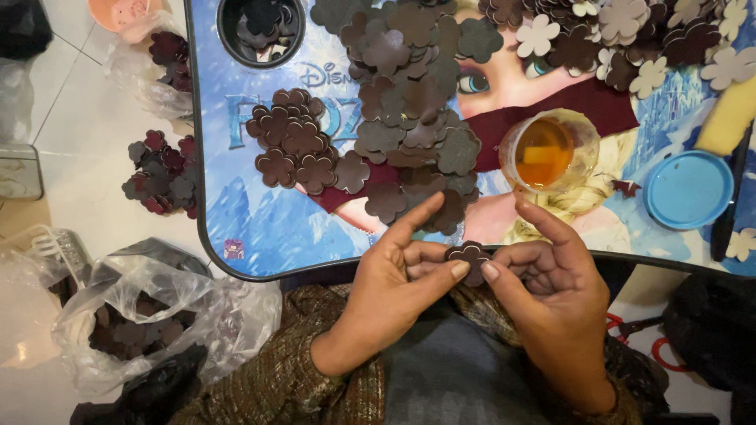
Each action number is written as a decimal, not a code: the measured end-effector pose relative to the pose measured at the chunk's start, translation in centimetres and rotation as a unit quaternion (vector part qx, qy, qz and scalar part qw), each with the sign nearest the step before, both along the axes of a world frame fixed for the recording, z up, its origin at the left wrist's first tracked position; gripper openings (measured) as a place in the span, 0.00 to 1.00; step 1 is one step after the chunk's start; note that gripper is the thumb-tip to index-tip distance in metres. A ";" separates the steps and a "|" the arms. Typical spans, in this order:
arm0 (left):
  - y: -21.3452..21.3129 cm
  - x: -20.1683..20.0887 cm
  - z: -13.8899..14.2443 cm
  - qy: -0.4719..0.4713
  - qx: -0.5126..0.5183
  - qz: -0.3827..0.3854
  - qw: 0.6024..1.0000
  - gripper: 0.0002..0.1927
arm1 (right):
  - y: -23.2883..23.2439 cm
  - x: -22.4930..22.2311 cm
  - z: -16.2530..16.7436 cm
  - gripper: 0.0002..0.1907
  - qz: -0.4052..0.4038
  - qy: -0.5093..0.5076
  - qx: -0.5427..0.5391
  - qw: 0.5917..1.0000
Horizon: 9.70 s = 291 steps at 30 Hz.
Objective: The person repeatedly picks up small flower-shaped craft pieces from a tray and joins them together by hand. They alternate between dark and light pieces, pressing them to form small clusters and placing the joined units back on the tray.
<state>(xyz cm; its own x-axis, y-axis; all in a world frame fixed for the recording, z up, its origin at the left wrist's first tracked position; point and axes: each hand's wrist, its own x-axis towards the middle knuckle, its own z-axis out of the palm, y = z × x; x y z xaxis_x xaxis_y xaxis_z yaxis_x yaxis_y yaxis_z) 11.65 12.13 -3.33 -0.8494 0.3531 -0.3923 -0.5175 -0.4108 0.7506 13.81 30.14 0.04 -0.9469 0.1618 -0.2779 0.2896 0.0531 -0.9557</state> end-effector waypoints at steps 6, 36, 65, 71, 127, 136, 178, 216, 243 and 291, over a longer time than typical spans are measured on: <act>0.0 -0.1 0.0 -0.001 -0.007 -0.003 1.000 0.42 | 0.2 -0.2 0.0 0.39 0.012 -0.003 -0.008 1.000; -1.8 -0.7 3.1 0.084 -0.073 -0.013 0.994 0.34 | -0.8 0.1 -0.4 0.48 0.063 0.018 -0.054 0.996; -7.5 -9.4 6.7 0.485 -0.590 0.111 0.636 0.21 | 4.3 -3.0 4.0 0.38 -0.035 0.188 0.215 0.958; -3.7 -12.2 6.8 0.521 -0.562 0.073 0.638 0.19 | 7.6 -6.8 7.2 0.35 -0.002 0.200 0.349 0.916; 1.9 -3.9 1.6 0.040 -0.008 0.031 0.999 0.18 | 5.2 -7.2 4.1 0.26 0.092 0.299 0.538 0.783; 1.2 -3.4 1.6 0.050 0.002 0.031 0.998 0.23 | 4.7 -4.1 3.4 0.26 0.094 0.288 0.555 0.775; 0.6 -2.5 1.7 0.004 0.043 -0.036 0.998 0.32 | 2.0 -1.4 2.1 0.19 0.061 0.344 0.315 0.882; -3.1 -18.1 6.1 0.530 -0.576 0.028 0.622 0.14 | 4.8 -0.1 -2.7 0.29 -0.005 0.326 0.182 0.928; -3.2 -6.5 5.7 0.639 -0.530 -0.106 0.548 0.06 | 3.7 0.9 -3.3 0.32 -0.004 0.316 0.183 0.931; 0.1 -0.9 1.6 -0.046 -0.019 -0.166 0.985 0.31 | 3.2 -1.1 2.5 0.43 0.102 -0.069 0.019 0.992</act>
<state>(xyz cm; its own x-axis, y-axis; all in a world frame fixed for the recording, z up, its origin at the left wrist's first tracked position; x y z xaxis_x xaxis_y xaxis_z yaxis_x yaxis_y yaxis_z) 10.71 12.19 -1.69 -0.6488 0.5893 -0.4813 -0.6859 -0.1790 0.7054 12.74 33.29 2.49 -0.9146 -0.0158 -0.4042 0.3968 0.1588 -0.9041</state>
